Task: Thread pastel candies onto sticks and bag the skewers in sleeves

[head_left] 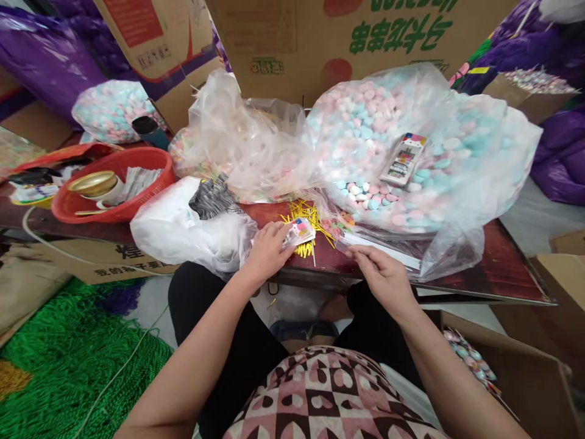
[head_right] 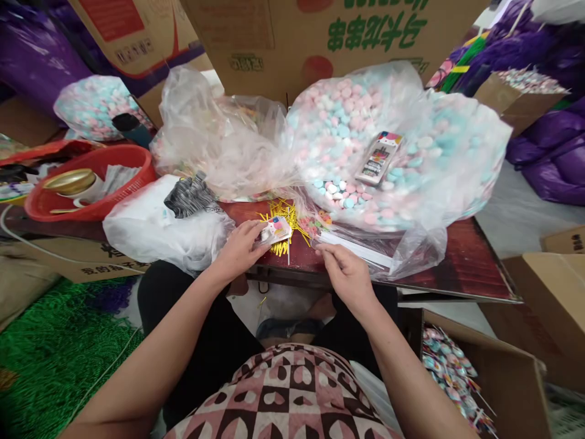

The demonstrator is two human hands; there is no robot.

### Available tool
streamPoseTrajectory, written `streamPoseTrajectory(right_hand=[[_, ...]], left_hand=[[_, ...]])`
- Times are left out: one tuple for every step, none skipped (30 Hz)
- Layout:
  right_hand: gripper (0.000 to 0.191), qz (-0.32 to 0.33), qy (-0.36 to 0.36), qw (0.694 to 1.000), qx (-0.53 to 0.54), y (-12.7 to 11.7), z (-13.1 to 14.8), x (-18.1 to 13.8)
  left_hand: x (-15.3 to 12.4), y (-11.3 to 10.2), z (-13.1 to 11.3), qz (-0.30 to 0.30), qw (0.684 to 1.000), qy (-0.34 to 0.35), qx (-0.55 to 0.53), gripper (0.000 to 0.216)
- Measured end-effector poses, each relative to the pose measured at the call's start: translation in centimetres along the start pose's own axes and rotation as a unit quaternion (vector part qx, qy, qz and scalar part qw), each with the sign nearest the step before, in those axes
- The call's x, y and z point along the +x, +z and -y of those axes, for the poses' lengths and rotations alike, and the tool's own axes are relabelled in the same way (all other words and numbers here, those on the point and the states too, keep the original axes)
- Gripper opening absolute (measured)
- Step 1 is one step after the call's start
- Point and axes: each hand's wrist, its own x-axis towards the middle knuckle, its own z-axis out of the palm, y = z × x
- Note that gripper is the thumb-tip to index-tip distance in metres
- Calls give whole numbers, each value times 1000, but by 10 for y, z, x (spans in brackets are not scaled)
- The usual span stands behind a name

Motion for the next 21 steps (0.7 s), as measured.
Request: streamPoseTrajectory(right_hand=[[21, -1, -23, 999, -34, -1, -4, 7], [21, -3, -41, 997, -66, -2, -8, 14], [22, -4, -55, 994, -93, -4, -13, 20], [22, -7, -64, 991, -117, -6, -19, 25], [23, -8, -71, 988, -138, -8, -24, 30], [24, -6, -76, 984, -159, -10, -29, 34], [25, 0, -81, 980, -182, -12, -34, 37], [26, 8, -86, 974, -208, -14, -37, 40], [27, 17, -89, 968, -236, -16, -40, 43], [27, 24, -90, 960, -265, -18, -41, 45], [28, 30, -89, 951, -293, -21, -42, 46], [28, 33, -85, 944, -317, -24, -43, 46], [27, 36, -81, 938, -336, -27, -43, 46], [27, 40, -76, 933, -350, -29, -44, 46], [27, 44, -74, 930, -358, -31, -45, 44], [27, 50, -73, 928, -362, -32, -46, 43], [27, 56, -75, 927, -363, -33, -48, 42], [28, 61, -77, 927, -362, -32, -50, 41], [28, 60, -79, 927, -361, -29, -52, 40], [28, 55, -79, 928, -361, -27, -54, 41], [28, 47, -79, 928, -361, -23, -56, 42]], left_hand=[[-1, 3, 2, 13, 1000, -6, 13, 48], [-1, 6, 2, 23, 999, -13, 26, 48], [-1, 8, 3, 29, 999, -20, 38, 47], [0, 10, 3, 32, 998, -26, 49, 46], [1, 11, 3, 31, 997, -32, 58, 45], [1, 12, 4, 25, 997, -39, 66, 44], [2, 13, 5, 18, 996, -48, 74, 44], [3, 13, 6, 11, 995, -58, 81, 43], [4, 13, 8, 5, 994, -67, 86, 43], [4, 14, 10, 1, 993, -74, 90, 43], [4, 14, 12, 0, 993, -78, 91, 43], [4, 13, 14, 1, 993, -79, 92, 44], [4, 13, 15, 0, 993, -81, 90, 45], [4, 12, 14, -5, 993, -81, 89, 46], [4, 11, 12, -15, 993, -80, 87, 46], [5, 10, 8, -29, 993, -76, 84, 46], [6, 9, 3, -46, 993, -66, 81, 45], [9, 8, -4, -62, 994, -48, 75, 43], [13, 9, -12, -72, 995, -23, 69, 41], [18, 11, -21, -73, 995, 8, 61, 39], [24, 15, -30, -65, 996, 41, 55, 39]])
